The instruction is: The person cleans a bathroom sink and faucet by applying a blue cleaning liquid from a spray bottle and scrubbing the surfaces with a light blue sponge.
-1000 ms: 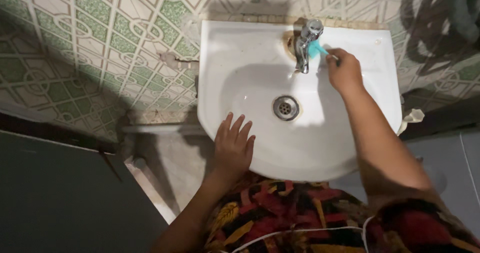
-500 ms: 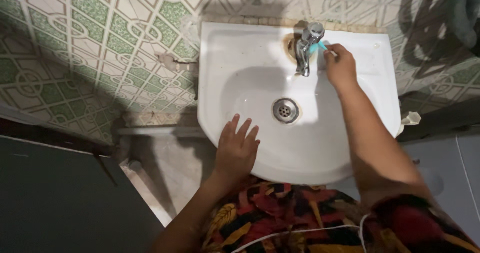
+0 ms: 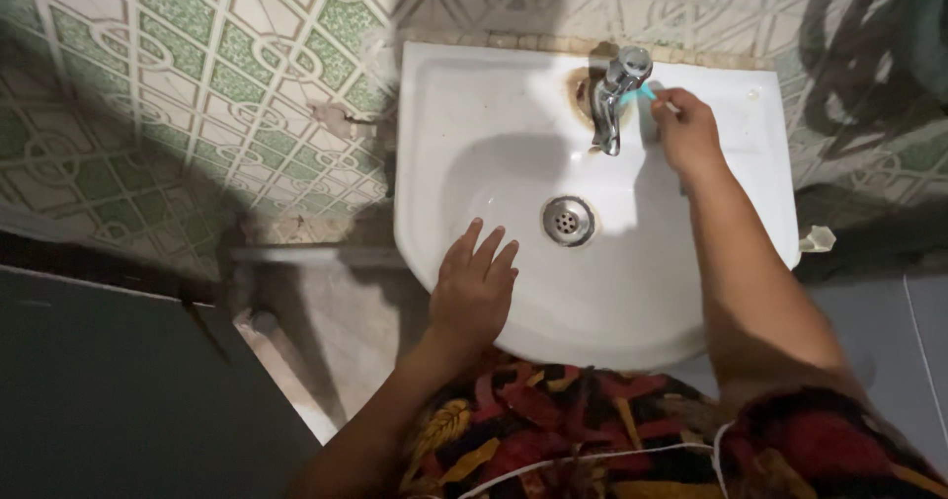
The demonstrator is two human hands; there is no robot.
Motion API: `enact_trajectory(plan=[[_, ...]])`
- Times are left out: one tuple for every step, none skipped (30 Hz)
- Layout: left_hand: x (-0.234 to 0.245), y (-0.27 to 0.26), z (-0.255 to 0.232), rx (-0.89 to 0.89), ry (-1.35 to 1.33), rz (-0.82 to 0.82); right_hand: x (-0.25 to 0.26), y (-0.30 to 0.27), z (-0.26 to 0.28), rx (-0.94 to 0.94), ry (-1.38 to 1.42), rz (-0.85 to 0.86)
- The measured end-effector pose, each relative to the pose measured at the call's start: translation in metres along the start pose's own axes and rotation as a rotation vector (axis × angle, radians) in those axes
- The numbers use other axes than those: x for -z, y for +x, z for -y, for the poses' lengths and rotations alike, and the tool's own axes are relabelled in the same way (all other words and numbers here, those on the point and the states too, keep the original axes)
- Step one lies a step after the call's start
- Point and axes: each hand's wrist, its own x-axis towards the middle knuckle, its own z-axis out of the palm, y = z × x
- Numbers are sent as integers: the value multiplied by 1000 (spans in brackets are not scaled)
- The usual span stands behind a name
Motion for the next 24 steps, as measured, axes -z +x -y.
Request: enact_trajectory(plan=[[1, 2, 0, -3, 3, -2, -5, 6, 7, -91, 171, 8], [3, 1, -1, 6, -12, 12, -8, 4, 13, -91, 173, 8], [4, 1, 0, 14, -27, 27, -9, -2, 18, -118, 99, -18], [5, 0, 0, 16, -29, 28, -8, -10, 23, -147, 21, -43], [6, 0, 1, 9, -30, 32, -4, -23, 25, -149, 19, -43], [6, 0, 2, 5, -30, 33, 2, -37, 25, -195, 28, -18], [6, 0, 3, 10, -32, 31, 7, -48, 24, -241, 37, 8], [6, 0, 3, 1, -41, 19, 11, -57, 22, -242, 35, 7], [5, 0, 3, -8, -50, 7, 15, -64, 19, -263, 77, 41], [5, 0, 4, -9, -50, 9, 19, -67, 15, -284, 123, 75], [4, 0, 3, 0, -59, 1, 16, -57, 13, -285, 123, 74], [4, -1, 3, 7, -67, -4, 9, -42, 13, -202, 101, 45], [4, -3, 2, 5, -67, 2, 5, -31, 15, -118, 79, 16], [4, -2, 1, 13, -60, 3, 3, -20, 22, -115, 82, 12], [3, -1, 1, 22, -52, 4, -2, -10, 31, -194, 108, 1], [3, -1, 1, 21, -49, 1, -4, -5, 41, -273, 134, -5], [3, 0, 2, 11, -52, -12, -2, -6, 48, -270, 136, -4], [3, -2, 1, 6, -59, -19, 0, -11, 52, -250, 110, 2], [4, -4, 1, 8, -60, -15, -1, -16, 54, -230, 84, 8], [4, -5, 2, 7, -57, -6, 1, -25, 53, -230, 82, 12], [5, -5, 3, 7, -54, 3, 5, -40, 50, -257, 108, 21], [5, -4, 4, 4, -52, 0, 8, -51, 48, -279, 137, 25], [6, -3, 4, -8, -66, -3, 9, -61, 46, -275, 139, 24], [6, -1, 3, -17, -81, -8, 13, -70, 43, -290, 162, 47]])
